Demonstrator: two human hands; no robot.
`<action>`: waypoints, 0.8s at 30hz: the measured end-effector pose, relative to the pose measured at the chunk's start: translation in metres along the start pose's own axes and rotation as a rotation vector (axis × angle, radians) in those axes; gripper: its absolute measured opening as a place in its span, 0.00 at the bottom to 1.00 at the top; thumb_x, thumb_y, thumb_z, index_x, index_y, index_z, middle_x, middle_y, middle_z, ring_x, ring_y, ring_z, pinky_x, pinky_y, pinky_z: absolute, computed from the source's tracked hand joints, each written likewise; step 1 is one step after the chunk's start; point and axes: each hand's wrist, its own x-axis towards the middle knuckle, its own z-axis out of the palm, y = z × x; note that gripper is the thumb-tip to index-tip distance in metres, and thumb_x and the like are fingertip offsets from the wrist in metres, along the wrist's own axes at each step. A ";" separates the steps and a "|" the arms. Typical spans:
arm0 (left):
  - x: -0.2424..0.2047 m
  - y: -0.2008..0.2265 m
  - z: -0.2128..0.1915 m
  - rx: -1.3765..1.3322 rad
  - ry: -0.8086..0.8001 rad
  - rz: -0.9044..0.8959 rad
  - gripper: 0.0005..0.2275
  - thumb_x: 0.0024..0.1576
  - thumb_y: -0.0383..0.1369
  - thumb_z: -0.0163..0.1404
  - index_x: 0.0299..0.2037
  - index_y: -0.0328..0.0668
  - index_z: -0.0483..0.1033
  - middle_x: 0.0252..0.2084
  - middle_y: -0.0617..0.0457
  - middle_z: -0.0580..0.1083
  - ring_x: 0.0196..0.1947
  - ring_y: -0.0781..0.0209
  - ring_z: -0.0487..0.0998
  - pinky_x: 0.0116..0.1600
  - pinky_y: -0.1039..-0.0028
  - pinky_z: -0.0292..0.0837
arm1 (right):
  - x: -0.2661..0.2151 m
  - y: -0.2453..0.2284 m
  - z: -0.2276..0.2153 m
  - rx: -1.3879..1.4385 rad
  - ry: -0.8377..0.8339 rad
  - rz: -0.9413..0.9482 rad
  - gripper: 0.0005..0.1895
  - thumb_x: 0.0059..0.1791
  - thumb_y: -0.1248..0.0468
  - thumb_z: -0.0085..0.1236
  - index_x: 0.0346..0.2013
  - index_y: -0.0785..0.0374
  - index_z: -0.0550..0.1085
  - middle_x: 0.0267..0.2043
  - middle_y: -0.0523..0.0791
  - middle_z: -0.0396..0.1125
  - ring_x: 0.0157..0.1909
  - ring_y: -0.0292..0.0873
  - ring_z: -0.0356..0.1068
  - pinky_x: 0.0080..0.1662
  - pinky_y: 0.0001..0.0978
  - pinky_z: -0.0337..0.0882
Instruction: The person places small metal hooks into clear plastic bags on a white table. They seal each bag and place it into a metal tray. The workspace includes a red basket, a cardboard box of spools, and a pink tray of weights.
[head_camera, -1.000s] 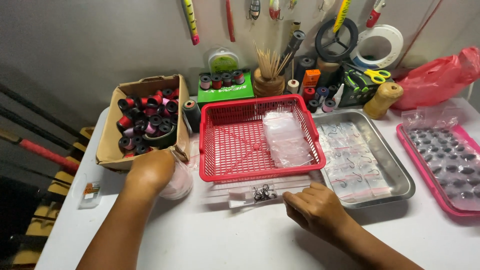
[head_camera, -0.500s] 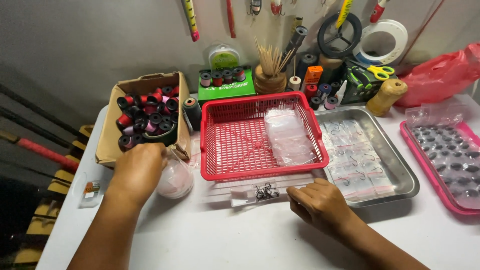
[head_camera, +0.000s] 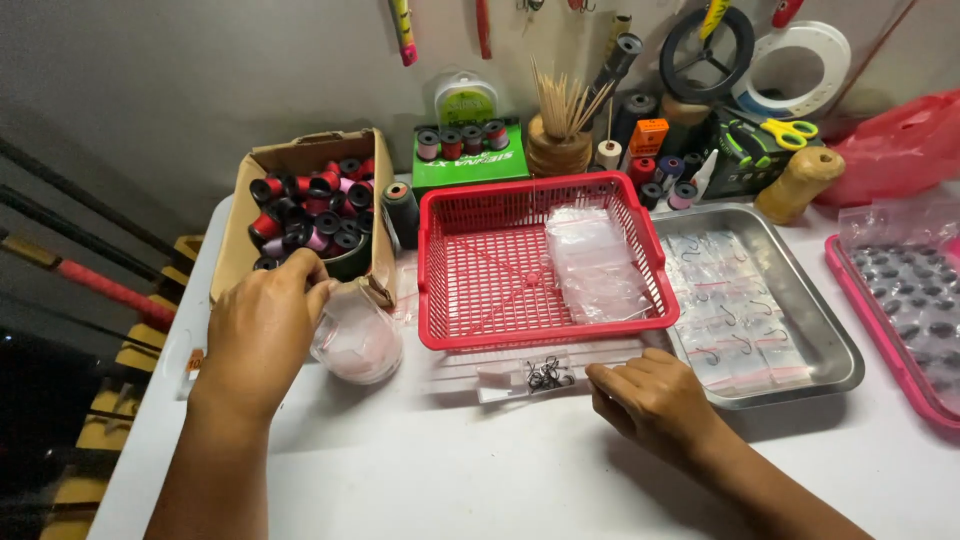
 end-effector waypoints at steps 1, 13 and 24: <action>0.000 0.002 -0.004 -0.002 0.004 0.000 0.05 0.54 0.38 0.46 0.31 0.49 0.69 0.24 0.45 0.72 0.30 0.41 0.71 0.33 0.56 0.63 | 0.003 0.002 -0.001 -0.004 0.002 -0.003 0.01 0.42 0.69 0.50 0.27 0.61 0.69 0.12 0.42 0.57 0.14 0.42 0.54 0.22 0.31 0.55; -0.040 0.083 -0.008 -0.634 -0.227 0.267 0.19 0.53 0.32 0.41 0.57 0.49 0.59 0.33 0.53 0.70 0.31 0.63 0.72 0.37 0.74 0.72 | 0.028 -0.014 -0.025 0.179 0.042 0.082 0.04 0.41 0.70 0.50 0.30 0.63 0.71 0.16 0.42 0.62 0.17 0.42 0.58 0.25 0.31 0.57; -0.047 0.118 0.026 -0.783 -0.294 0.684 0.22 0.48 0.28 0.49 0.54 0.44 0.58 0.42 0.47 0.74 0.39 0.52 0.76 0.41 0.70 0.67 | 0.040 -0.033 -0.014 0.811 0.013 0.468 0.12 0.42 0.74 0.48 0.39 0.64 0.67 0.41 0.46 0.60 0.24 0.35 0.57 0.27 0.22 0.62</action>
